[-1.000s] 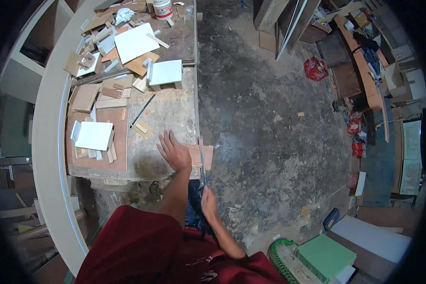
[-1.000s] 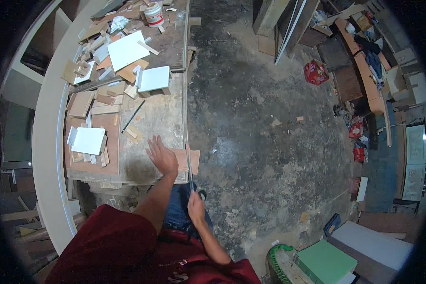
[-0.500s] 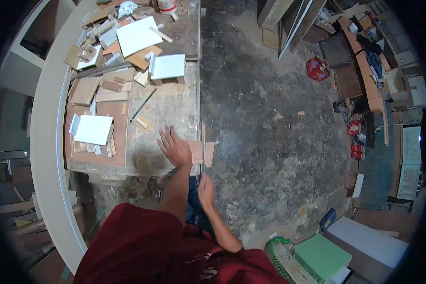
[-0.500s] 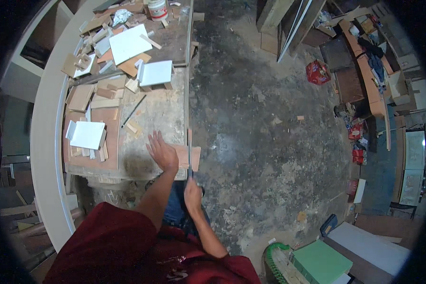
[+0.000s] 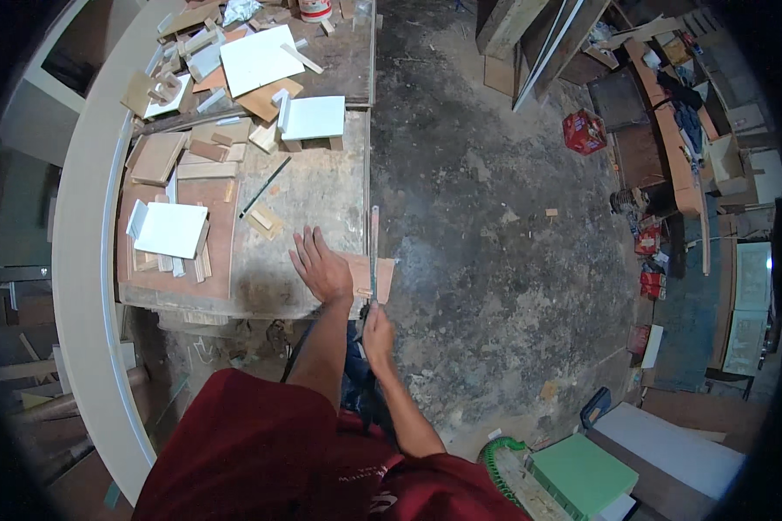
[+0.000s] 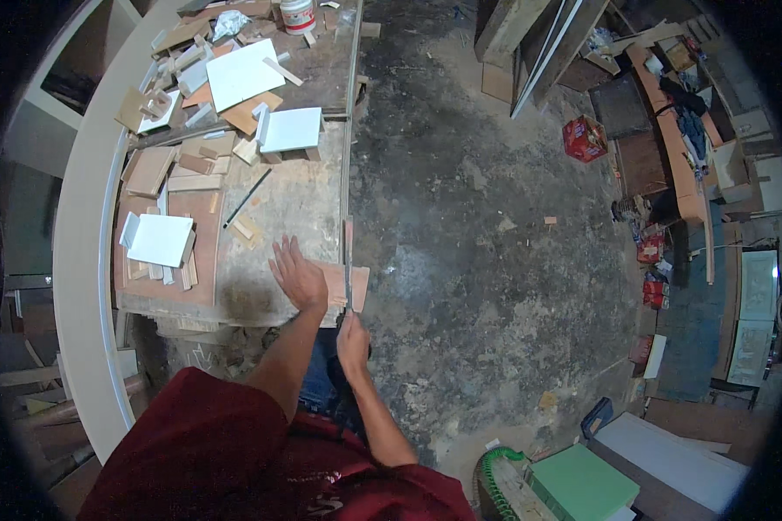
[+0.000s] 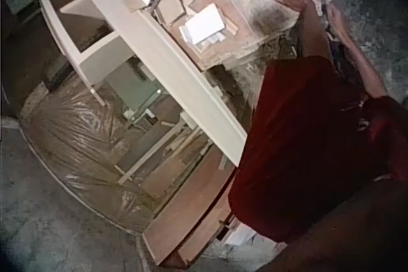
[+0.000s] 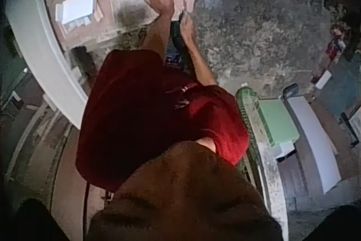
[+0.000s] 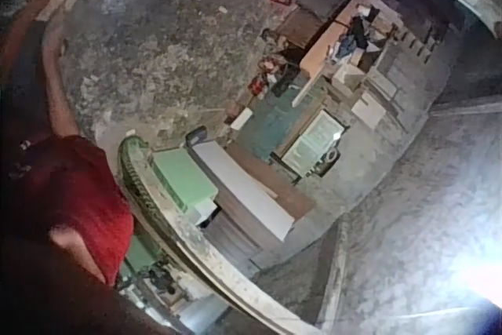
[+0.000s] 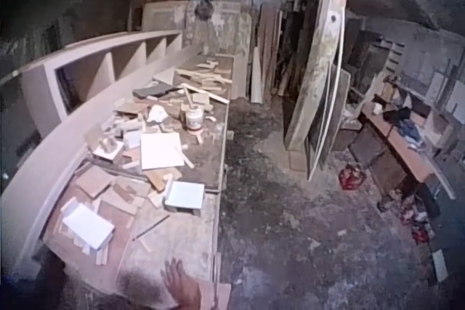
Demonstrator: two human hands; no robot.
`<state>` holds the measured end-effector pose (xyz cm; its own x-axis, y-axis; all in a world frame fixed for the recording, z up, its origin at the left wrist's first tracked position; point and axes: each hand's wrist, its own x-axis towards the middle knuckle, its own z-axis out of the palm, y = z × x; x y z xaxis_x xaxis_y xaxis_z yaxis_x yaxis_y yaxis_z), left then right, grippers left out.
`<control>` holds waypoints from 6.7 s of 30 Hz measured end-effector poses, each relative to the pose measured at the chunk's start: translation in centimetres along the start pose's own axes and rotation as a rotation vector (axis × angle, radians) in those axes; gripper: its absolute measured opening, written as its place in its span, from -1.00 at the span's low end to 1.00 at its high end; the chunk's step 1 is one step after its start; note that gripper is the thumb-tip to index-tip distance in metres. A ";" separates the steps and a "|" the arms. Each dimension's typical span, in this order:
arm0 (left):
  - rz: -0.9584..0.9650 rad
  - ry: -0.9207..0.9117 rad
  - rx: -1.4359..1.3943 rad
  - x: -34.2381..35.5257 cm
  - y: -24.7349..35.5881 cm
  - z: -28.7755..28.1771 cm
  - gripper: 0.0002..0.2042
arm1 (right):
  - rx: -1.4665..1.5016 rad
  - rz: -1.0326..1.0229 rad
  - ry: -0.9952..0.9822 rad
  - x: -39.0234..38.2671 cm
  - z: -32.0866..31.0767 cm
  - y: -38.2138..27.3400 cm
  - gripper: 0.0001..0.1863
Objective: The person uses a hand saw to cut a small rectangular piece of wood on a workbench. They hold the wood steady with their left hand while sawing with their right hand, repeating the action to complete the cut.
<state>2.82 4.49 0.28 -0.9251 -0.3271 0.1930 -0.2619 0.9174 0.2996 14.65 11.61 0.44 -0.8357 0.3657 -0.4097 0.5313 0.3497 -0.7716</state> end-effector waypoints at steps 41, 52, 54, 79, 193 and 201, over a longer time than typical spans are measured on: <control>-0.045 0.017 0.022 -0.2 0.2 0.1 -0.61 | -0.097 -0.023 0.058 -6.7 -0.4 5.6 -0.60; -0.041 0.016 0.009 -0.3 0.3 -0.1 -0.68 | -0.112 0.055 0.029 -9.2 -1.6 6.2 -0.54; -0.048 0.026 -0.001 -0.2 0.4 0.0 -0.71 | -0.117 0.049 0.016 -8.9 -1.7 6.0 -0.55; -0.059 0.113 0.004 0.5 0.4 0.4 -0.94 | -0.203 0.110 -0.082 -11.7 -5.5 9.0 -0.62; -0.007 0.006 -0.055 -2.1 -0.3 -0.7 -0.64 | -0.686 -0.430 0.102 -5.4 -16.6 10.8 -0.88; -0.007 0.022 -0.028 -2.1 -0.5 -0.6 -0.65 | -0.729 -0.531 0.028 -5.7 -17.6 9.6 -0.85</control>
<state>5.03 4.64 0.27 -0.9169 -0.3385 0.2114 -0.2601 0.9087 0.3266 26.92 28.00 3.94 -0.9975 0.0173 -0.0679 0.0402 0.9351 -0.3521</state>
